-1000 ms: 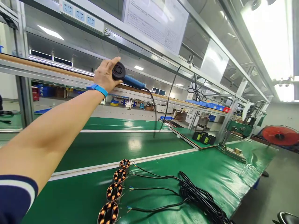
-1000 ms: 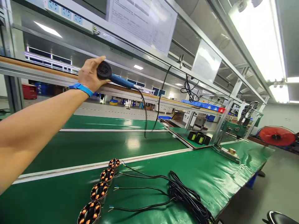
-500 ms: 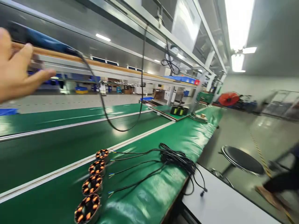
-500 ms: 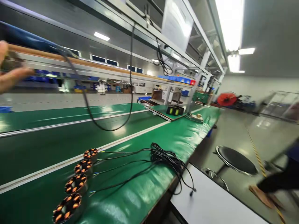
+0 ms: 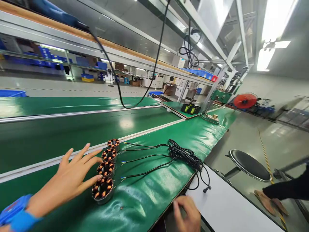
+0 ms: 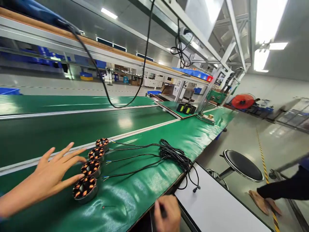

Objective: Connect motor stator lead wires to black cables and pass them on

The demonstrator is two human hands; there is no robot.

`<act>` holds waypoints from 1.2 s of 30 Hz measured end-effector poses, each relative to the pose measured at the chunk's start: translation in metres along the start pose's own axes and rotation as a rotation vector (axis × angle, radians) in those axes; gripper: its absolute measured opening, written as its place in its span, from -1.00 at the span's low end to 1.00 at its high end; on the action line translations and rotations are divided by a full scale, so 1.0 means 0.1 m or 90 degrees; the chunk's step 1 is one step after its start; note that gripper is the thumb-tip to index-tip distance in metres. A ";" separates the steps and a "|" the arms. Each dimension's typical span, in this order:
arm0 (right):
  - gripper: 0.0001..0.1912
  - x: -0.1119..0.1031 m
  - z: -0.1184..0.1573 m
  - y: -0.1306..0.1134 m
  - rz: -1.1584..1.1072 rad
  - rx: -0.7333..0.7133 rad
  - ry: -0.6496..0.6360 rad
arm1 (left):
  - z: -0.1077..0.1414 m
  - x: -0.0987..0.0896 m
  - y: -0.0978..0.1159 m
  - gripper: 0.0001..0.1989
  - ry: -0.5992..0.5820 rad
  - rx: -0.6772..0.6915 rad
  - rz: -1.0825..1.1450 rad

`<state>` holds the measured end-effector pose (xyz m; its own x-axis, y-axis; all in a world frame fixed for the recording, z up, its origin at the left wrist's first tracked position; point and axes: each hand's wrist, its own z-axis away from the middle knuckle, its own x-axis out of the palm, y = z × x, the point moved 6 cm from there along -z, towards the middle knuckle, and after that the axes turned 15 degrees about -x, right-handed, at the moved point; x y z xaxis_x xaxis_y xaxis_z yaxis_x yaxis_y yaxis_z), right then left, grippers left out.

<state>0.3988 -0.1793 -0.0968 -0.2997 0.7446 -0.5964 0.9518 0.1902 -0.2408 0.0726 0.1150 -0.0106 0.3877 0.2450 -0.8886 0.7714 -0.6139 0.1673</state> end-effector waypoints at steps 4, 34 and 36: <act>-0.52 -0.21 -0.61 0.78 0.162 -0.041 -0.068 | -0.07 0.02 0.15 -0.59 -0.191 -0.012 -0.049; -0.08 0.25 -1.31 2.15 0.292 0.199 -0.645 | -0.39 0.22 0.31 -0.70 -0.251 -0.004 0.169; -0.09 0.24 -1.30 2.14 0.290 0.201 -0.644 | -0.37 0.23 0.37 -0.76 -0.254 0.018 0.174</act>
<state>0.6042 -0.0372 -0.0630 0.0165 -0.1780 -0.9839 0.9692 -0.2390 0.0595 0.1288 0.1253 -0.0089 0.3464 -0.2314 -0.9091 0.6523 -0.6371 0.4107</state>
